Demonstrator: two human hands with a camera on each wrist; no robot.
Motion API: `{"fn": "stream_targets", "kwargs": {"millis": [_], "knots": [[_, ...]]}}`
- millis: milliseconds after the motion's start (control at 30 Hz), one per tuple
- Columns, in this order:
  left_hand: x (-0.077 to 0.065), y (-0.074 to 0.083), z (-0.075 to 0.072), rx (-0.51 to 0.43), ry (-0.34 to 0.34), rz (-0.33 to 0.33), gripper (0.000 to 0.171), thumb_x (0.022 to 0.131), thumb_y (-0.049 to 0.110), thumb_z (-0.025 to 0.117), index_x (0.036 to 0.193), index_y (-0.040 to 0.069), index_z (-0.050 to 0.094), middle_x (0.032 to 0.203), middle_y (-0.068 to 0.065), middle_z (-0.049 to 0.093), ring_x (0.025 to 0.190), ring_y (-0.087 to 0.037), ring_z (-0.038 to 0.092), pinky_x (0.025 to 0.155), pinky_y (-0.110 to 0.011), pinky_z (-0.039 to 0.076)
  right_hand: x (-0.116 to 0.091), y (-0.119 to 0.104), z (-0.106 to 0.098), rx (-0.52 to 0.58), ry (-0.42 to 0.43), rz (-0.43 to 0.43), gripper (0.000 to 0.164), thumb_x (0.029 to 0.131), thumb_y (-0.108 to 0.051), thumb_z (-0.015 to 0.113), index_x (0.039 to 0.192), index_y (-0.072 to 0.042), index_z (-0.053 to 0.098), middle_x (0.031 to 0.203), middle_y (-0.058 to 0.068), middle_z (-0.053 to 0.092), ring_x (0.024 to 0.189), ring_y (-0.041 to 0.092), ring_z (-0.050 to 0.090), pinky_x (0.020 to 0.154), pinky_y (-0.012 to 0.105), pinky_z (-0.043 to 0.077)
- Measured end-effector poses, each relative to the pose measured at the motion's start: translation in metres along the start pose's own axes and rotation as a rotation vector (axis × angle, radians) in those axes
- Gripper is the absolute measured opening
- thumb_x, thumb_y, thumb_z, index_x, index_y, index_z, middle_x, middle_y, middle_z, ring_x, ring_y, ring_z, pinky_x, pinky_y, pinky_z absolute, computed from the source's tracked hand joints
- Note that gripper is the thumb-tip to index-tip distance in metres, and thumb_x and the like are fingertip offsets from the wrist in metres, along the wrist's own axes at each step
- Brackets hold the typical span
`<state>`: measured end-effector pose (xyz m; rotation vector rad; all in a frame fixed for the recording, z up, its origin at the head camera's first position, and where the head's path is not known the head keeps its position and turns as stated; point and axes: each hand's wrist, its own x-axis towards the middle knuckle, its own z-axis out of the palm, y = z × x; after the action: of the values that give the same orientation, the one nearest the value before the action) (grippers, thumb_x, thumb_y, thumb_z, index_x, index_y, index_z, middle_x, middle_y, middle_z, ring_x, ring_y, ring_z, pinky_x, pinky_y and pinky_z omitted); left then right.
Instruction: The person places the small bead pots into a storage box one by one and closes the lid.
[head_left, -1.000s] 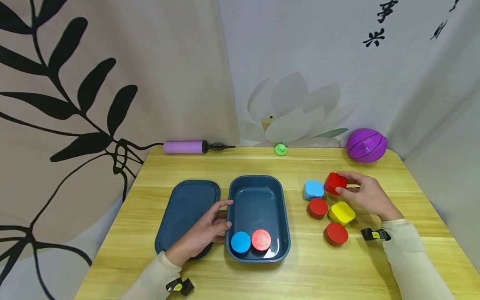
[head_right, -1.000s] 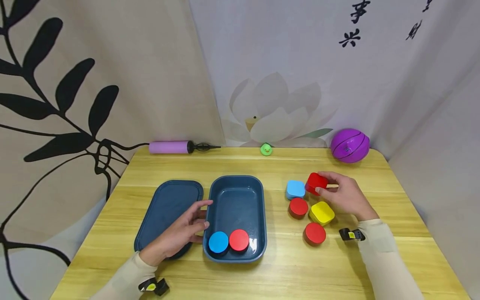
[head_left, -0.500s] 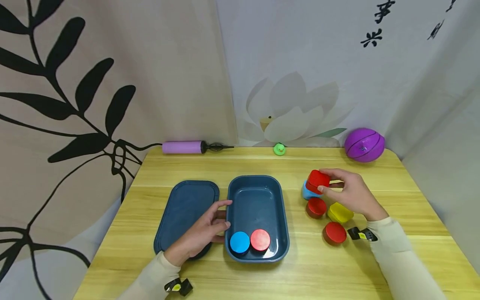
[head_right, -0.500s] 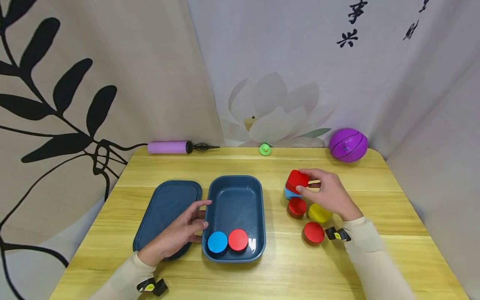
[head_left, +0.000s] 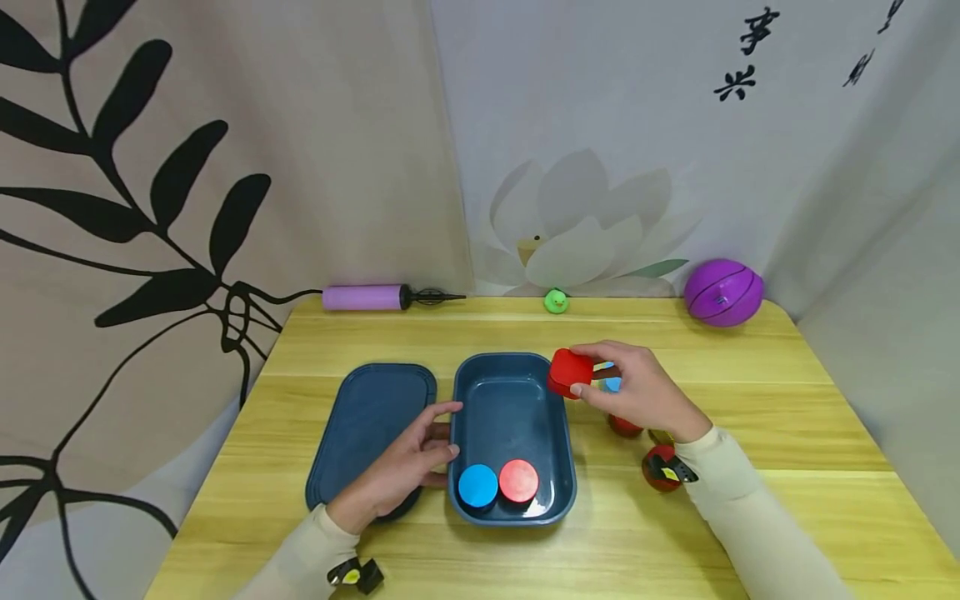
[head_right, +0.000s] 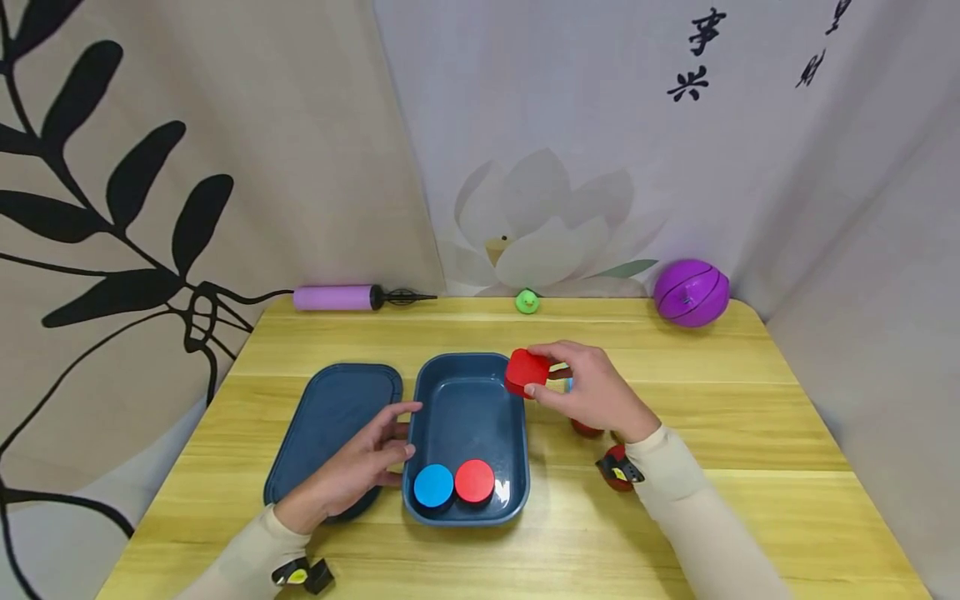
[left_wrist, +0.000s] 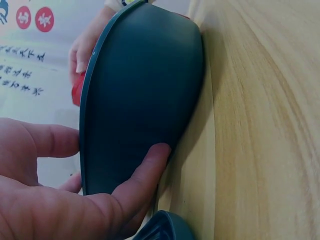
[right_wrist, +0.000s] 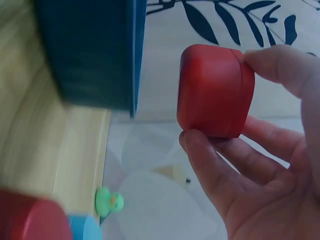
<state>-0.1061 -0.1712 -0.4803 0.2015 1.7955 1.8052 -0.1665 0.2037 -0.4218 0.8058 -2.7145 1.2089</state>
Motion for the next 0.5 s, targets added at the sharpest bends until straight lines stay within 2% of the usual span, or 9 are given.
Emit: {"fn": "stream_targets", "kwargs": {"millis": [333,500], "knots": [[0.002,-0.002,0.000,0.004,0.007,0.000,0.065,0.109,0.013,0.056,0.166,0.023,0.027,0.157,-0.028,0.040,0.127,-0.029,0.063,0.093,-0.051,0.061,0.015,-0.024,0.035,0.042,-0.101,-0.089,0.055,0.092,-0.029,0.084,0.140,-0.009,0.067,0.128,0.003,0.074,0.107,0.017,0.072,0.088,0.040,0.064],[0.001,-0.002,0.000,0.005,0.009,-0.003,0.064,0.109,0.012,0.055,0.166,0.021,0.026,0.157,-0.028,0.041,0.129,-0.032,0.062,0.093,-0.051,0.061,0.020,-0.032,0.058,0.005,-0.176,-0.118,0.059,0.095,-0.033,0.081,0.146,-0.011,0.063,0.139,0.004,0.069,0.116,0.019,0.069,0.090,0.034,0.063]]}}
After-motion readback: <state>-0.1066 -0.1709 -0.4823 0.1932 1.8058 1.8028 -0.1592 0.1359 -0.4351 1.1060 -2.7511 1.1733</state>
